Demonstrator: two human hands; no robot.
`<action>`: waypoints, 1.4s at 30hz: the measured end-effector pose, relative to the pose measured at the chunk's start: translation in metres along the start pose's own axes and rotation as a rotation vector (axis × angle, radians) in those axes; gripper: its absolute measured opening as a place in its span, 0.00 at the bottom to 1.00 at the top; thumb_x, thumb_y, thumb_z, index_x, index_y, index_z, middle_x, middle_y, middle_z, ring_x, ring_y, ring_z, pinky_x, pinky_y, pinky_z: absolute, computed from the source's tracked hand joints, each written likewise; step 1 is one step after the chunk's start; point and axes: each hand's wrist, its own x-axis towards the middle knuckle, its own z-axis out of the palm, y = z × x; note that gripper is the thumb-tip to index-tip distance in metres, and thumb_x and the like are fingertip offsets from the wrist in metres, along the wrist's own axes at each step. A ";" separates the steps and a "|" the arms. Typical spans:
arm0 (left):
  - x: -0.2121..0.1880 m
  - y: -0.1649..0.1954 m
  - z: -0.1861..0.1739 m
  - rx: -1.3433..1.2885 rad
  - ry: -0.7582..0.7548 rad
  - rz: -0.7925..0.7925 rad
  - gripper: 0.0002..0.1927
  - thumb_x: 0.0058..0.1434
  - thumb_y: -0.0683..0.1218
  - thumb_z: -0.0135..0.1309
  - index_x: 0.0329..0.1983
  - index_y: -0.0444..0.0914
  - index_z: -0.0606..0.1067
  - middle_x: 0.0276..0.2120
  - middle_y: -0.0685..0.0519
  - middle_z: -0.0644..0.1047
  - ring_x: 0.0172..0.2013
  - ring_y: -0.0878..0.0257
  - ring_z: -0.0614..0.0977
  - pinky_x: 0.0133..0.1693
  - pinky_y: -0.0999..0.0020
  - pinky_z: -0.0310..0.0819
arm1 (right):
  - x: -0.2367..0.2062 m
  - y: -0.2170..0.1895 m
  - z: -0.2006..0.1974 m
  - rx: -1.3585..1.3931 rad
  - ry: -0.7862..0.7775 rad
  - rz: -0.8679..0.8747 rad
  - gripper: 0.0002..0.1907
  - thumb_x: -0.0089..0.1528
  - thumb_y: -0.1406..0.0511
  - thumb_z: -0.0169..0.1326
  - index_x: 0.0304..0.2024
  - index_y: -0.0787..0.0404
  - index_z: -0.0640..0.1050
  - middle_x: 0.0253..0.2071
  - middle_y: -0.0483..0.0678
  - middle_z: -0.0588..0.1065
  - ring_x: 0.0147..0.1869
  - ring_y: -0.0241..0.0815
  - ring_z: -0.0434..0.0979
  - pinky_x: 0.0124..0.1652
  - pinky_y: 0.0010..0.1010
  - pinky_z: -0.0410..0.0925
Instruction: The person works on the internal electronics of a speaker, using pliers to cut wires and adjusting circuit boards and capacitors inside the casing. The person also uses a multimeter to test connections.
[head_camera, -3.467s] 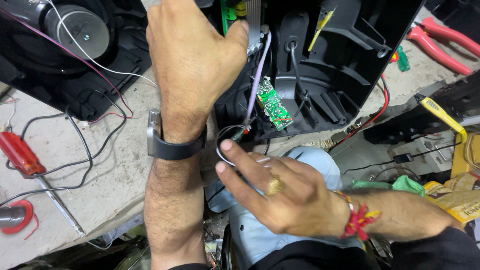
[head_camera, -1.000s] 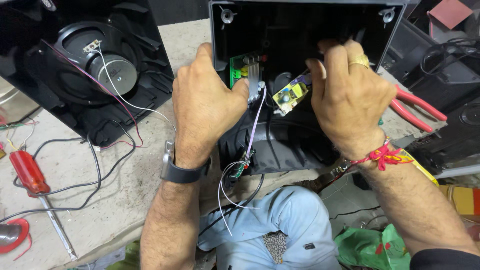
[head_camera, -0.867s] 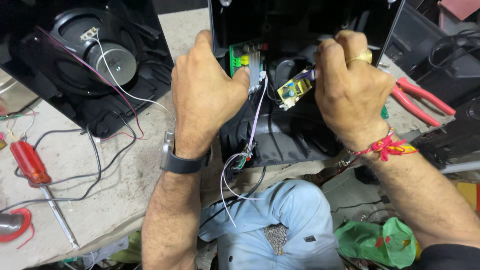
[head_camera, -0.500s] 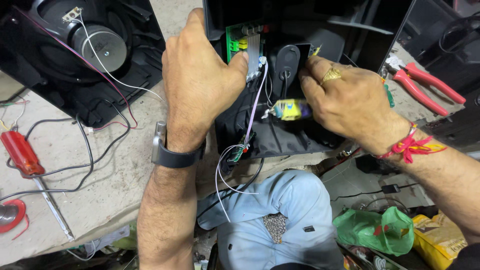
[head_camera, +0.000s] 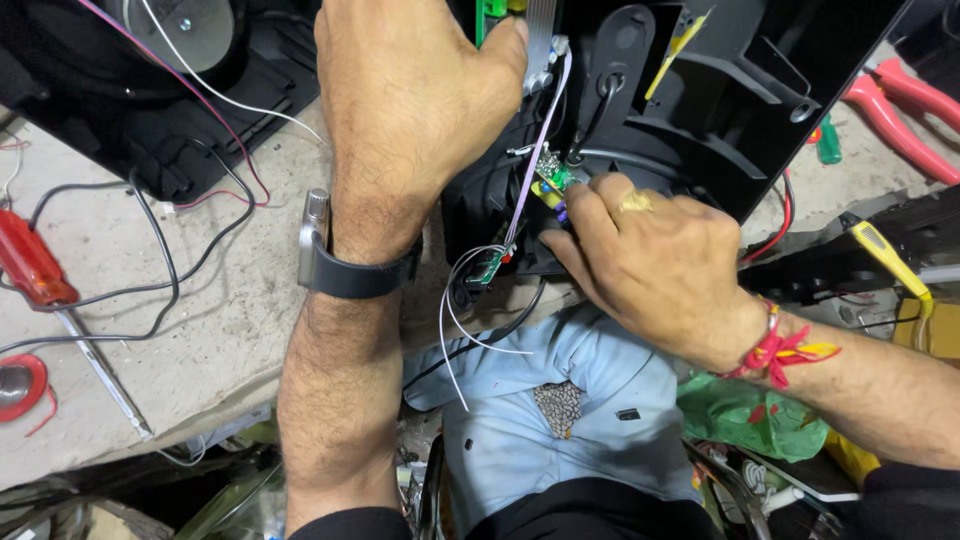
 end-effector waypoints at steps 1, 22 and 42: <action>0.002 0.001 -0.001 0.025 0.021 0.006 0.18 0.52 0.47 0.70 0.31 0.30 0.75 0.22 0.40 0.77 0.27 0.38 0.81 0.31 0.49 0.74 | 0.004 -0.001 0.003 -0.012 -0.066 0.081 0.20 0.62 0.52 0.62 0.45 0.60 0.78 0.31 0.44 0.73 0.28 0.42 0.76 0.25 0.34 0.65; 0.013 0.013 -0.011 -0.051 -0.168 -0.254 0.28 0.52 0.45 0.66 0.51 0.27 0.71 0.17 0.47 0.78 0.24 0.51 0.85 0.36 0.56 0.81 | 0.041 0.052 -0.062 0.248 0.109 -0.080 0.15 0.62 0.72 0.60 0.48 0.68 0.71 0.46 0.53 0.74 0.52 0.55 0.70 0.52 0.44 0.64; 0.015 0.023 -0.015 -0.032 -0.131 -0.223 0.24 0.51 0.46 0.67 0.46 0.29 0.73 0.27 0.41 0.81 0.33 0.41 0.85 0.41 0.51 0.79 | 0.054 0.058 -0.029 -0.385 0.405 0.170 0.19 0.64 0.58 0.66 0.54 0.60 0.82 0.51 0.44 0.75 0.44 0.45 0.71 0.41 0.38 0.61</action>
